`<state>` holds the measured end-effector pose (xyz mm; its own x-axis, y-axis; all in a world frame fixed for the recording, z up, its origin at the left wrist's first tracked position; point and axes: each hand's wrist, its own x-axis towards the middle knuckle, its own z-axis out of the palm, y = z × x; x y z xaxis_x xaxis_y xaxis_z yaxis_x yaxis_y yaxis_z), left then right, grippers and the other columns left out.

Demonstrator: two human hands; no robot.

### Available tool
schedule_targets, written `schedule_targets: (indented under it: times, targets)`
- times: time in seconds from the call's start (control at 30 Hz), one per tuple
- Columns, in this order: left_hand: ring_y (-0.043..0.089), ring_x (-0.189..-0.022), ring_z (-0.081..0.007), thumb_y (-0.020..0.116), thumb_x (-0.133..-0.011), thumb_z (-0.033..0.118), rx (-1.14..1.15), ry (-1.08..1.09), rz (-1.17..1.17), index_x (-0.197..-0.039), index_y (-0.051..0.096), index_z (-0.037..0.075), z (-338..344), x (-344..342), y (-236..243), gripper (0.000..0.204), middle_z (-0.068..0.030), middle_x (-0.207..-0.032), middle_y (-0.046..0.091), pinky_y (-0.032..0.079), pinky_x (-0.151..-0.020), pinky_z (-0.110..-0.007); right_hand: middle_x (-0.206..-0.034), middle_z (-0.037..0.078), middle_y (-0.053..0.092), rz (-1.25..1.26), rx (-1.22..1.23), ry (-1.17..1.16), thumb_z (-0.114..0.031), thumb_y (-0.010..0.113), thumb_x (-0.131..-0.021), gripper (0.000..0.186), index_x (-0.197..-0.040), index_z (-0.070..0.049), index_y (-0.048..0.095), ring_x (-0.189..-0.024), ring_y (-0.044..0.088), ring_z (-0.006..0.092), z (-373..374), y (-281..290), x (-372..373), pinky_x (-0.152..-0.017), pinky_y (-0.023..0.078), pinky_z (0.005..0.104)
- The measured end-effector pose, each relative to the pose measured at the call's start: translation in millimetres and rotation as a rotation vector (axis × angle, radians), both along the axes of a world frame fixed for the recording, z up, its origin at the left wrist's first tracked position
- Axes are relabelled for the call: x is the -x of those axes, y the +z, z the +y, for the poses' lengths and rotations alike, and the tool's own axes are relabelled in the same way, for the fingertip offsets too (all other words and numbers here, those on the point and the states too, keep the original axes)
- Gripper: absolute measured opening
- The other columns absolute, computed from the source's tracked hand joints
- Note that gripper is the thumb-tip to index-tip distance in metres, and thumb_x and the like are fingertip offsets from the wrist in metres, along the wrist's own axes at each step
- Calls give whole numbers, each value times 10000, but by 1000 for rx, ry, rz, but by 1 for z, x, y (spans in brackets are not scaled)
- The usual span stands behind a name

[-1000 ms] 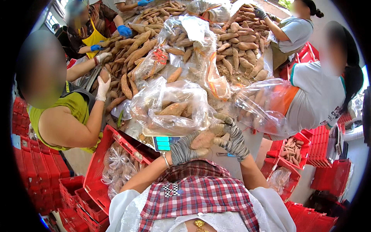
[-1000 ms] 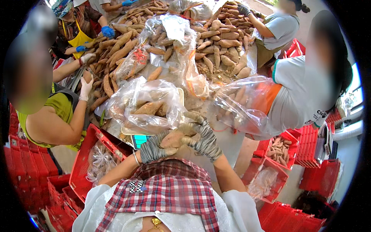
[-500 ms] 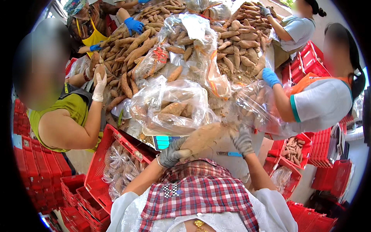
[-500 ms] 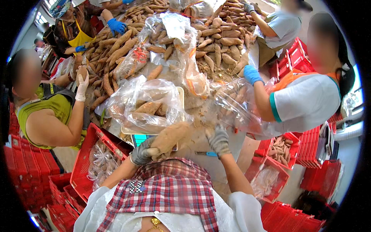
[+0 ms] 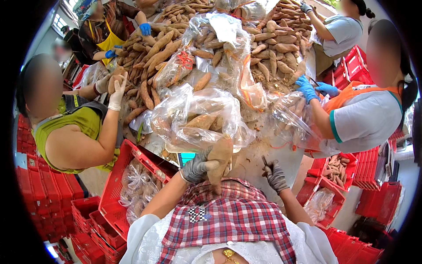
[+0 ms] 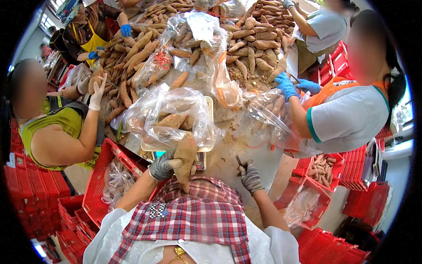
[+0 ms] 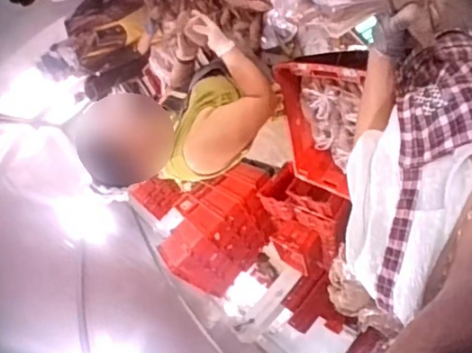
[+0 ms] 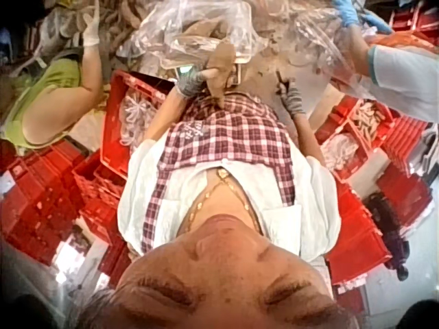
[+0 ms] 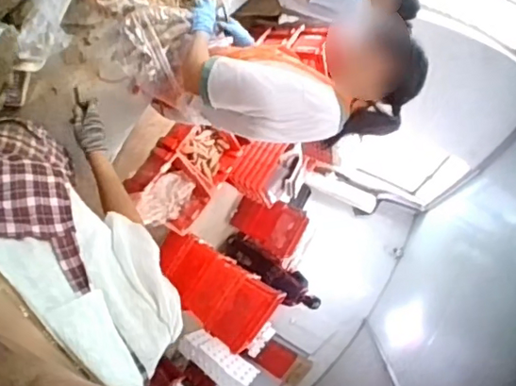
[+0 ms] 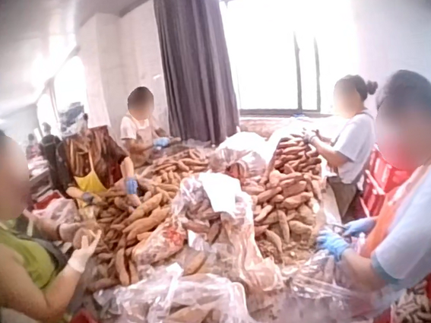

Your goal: The person is sorting and packing sweet potatoes into plastic bags and placing them into red crates in a large warehouse environment.

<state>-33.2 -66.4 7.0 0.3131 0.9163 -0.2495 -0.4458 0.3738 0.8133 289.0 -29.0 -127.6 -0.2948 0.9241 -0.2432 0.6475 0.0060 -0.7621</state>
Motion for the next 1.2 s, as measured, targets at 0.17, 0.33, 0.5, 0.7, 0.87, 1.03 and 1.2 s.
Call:
schedule_targets:
  times: [0.17,0.33,0.5,0.7,0.87,1.03,1.2]
  targets:
    - [535,-973,-147,740,-670,253,-30,-166,183,-1202,496,43,23,-16,13,622,-52,-1072,584,436,-856,-297,-739,72,582,360,-20,-115,-130,561,-857,236,-1055,-40,470,-509,501,108,17,87,38,-485,414,239]
    - [508,-1077,-168,797,-646,305,-140,-114,422,-1274,434,33,31,-27,15,775,-64,-1166,549,410,-928,-326,-772,100,615,258,-265,63,-138,563,-842,267,-1068,-3,516,-606,553,178,23,157,57,-622,462,289]
    - [512,-1074,-169,801,-648,312,-192,-92,580,-1264,442,37,32,-35,12,764,-69,-1157,554,412,-926,-323,-691,160,562,160,-275,190,-160,580,-804,209,-947,-9,554,-617,545,317,24,172,54,-590,445,348]
    - [530,-1047,-180,809,-632,325,-259,-134,597,-1239,459,32,32,-41,21,759,-83,-1125,568,424,-911,-325,-707,221,550,-40,-319,229,-187,579,-770,205,-886,-26,530,-667,552,399,26,166,60,-559,429,431]
    - [542,-1016,-184,802,-632,316,-189,-153,564,-1191,503,28,31,-46,31,696,-90,-1079,586,433,-893,-331,-614,215,545,-60,-415,328,-199,531,-761,312,-995,6,501,-580,556,382,24,161,63,-538,434,461]
    - [548,-1011,-186,793,-636,305,-190,-190,544,-1185,510,28,30,-48,30,677,-87,-1077,589,434,-891,-326,-609,191,554,-157,-469,262,-170,527,-758,297,-1011,-16,501,-569,557,373,18,152,68,-536,438,459]
    - [561,-952,-138,754,-675,185,-323,-238,677,-1149,533,60,30,-49,29,538,-54,-1032,601,458,-829,-285,-690,186,592,-24,-417,203,-184,500,-797,234,-974,-33,522,-638,579,376,28,126,63,-601,454,452]
